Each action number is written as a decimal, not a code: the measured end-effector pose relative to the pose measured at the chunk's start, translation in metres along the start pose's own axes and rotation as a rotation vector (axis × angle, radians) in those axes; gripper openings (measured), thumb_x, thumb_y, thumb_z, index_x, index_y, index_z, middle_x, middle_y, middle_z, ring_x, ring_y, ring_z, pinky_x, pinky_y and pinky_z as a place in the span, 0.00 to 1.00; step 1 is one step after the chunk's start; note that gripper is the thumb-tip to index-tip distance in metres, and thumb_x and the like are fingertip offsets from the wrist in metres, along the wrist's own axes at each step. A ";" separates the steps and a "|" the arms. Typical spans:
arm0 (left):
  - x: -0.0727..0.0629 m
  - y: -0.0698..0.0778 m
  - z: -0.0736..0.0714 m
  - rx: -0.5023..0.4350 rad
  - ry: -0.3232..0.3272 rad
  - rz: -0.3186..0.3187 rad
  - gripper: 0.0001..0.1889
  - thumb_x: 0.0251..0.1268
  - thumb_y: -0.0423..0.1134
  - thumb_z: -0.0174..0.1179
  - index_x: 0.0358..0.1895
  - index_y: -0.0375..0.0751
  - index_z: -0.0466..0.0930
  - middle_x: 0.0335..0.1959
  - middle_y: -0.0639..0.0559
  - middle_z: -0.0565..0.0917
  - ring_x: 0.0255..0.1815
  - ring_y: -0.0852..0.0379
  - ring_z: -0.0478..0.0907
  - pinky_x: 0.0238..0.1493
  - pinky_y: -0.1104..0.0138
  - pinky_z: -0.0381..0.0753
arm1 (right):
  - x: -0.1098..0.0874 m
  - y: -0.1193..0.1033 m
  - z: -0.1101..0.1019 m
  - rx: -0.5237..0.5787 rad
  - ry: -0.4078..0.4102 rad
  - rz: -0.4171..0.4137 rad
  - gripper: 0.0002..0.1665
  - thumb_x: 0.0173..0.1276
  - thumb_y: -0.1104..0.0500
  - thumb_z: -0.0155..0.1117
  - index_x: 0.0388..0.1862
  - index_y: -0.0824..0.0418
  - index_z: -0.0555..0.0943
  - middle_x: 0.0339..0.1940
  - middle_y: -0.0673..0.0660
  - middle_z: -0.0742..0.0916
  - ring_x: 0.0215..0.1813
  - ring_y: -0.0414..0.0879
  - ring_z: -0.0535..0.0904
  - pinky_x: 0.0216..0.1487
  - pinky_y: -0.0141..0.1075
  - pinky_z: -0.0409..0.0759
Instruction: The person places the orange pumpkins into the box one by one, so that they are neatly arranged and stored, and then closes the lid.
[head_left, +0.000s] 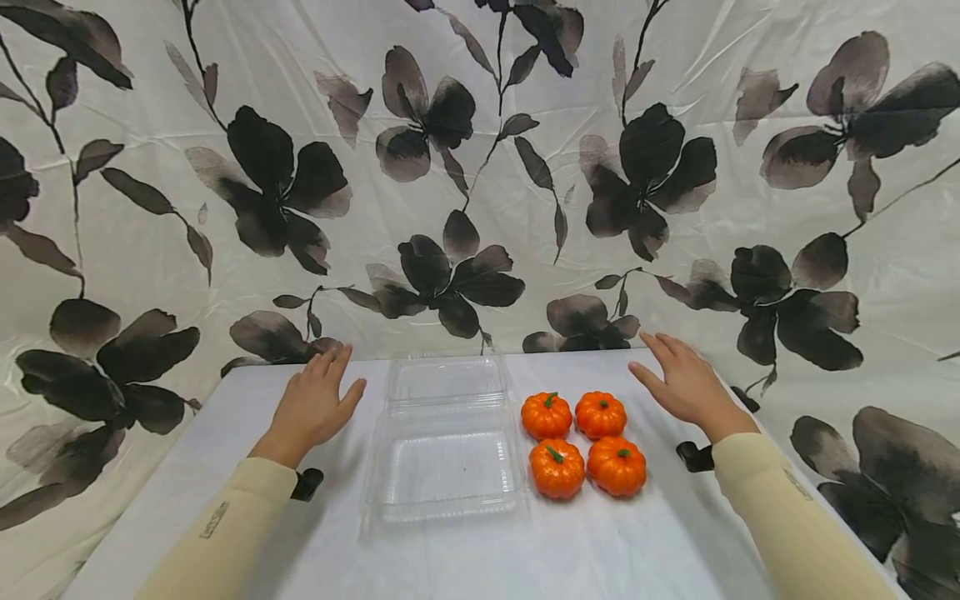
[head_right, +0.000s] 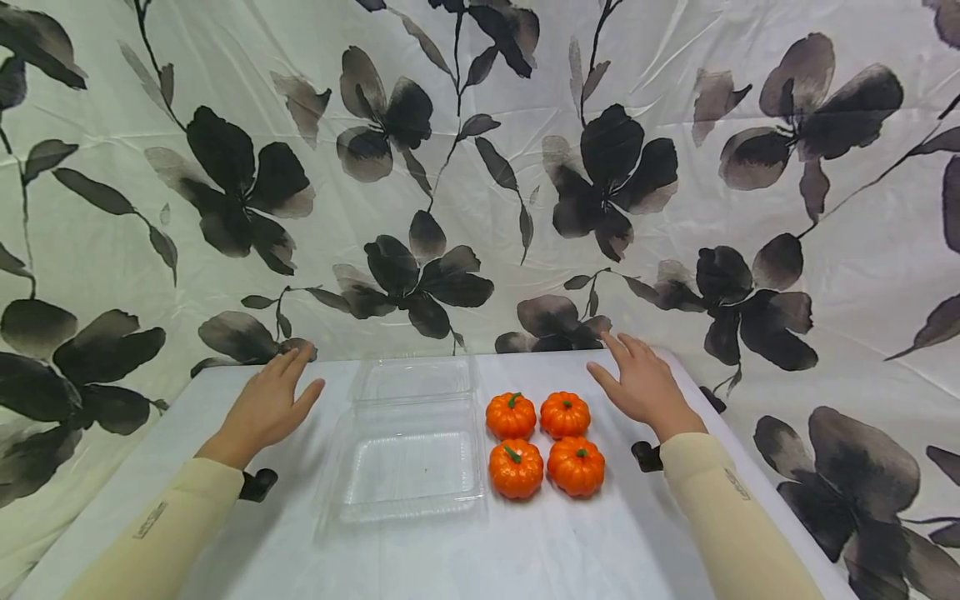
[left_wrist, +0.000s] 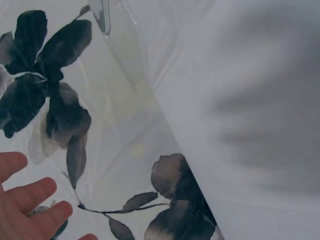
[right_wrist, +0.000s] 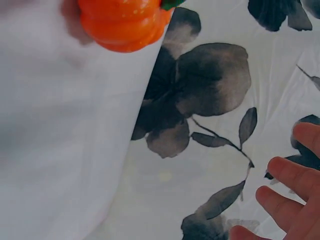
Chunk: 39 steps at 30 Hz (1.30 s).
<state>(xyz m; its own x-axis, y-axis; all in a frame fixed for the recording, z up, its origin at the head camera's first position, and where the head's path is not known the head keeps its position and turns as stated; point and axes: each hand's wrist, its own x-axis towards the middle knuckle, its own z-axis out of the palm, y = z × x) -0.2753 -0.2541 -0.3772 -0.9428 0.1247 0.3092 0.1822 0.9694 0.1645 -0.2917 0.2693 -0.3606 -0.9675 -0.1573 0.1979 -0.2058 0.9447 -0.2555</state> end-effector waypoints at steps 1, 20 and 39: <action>-0.001 0.000 0.000 -0.011 0.001 0.000 0.35 0.73 0.53 0.42 0.75 0.34 0.53 0.72 0.28 0.60 0.72 0.28 0.55 0.67 0.34 0.59 | -0.001 0.000 0.000 0.004 -0.005 0.001 0.47 0.71 0.30 0.39 0.78 0.57 0.52 0.76 0.71 0.59 0.74 0.71 0.53 0.70 0.70 0.51; -0.024 0.000 0.010 -0.168 -0.031 -0.021 0.35 0.75 0.54 0.39 0.76 0.34 0.50 0.72 0.29 0.61 0.71 0.31 0.59 0.69 0.38 0.60 | -0.023 -0.009 0.006 0.124 -0.051 -0.033 0.47 0.70 0.29 0.42 0.79 0.55 0.52 0.78 0.65 0.59 0.76 0.67 0.54 0.71 0.67 0.53; -0.042 0.004 0.031 -0.277 -0.037 -0.017 0.32 0.76 0.52 0.41 0.75 0.37 0.53 0.70 0.30 0.64 0.70 0.31 0.62 0.67 0.39 0.63 | -0.044 -0.007 0.031 0.182 -0.024 -0.050 0.45 0.68 0.32 0.51 0.76 0.53 0.59 0.75 0.64 0.65 0.73 0.65 0.61 0.68 0.67 0.60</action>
<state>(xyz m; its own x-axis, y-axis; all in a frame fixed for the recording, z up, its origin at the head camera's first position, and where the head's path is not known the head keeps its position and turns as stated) -0.2438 -0.2490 -0.4180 -0.9549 0.1217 0.2708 0.2310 0.8774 0.4205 -0.2528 0.2610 -0.3969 -0.9581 -0.2115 0.1931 -0.2749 0.8682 -0.4132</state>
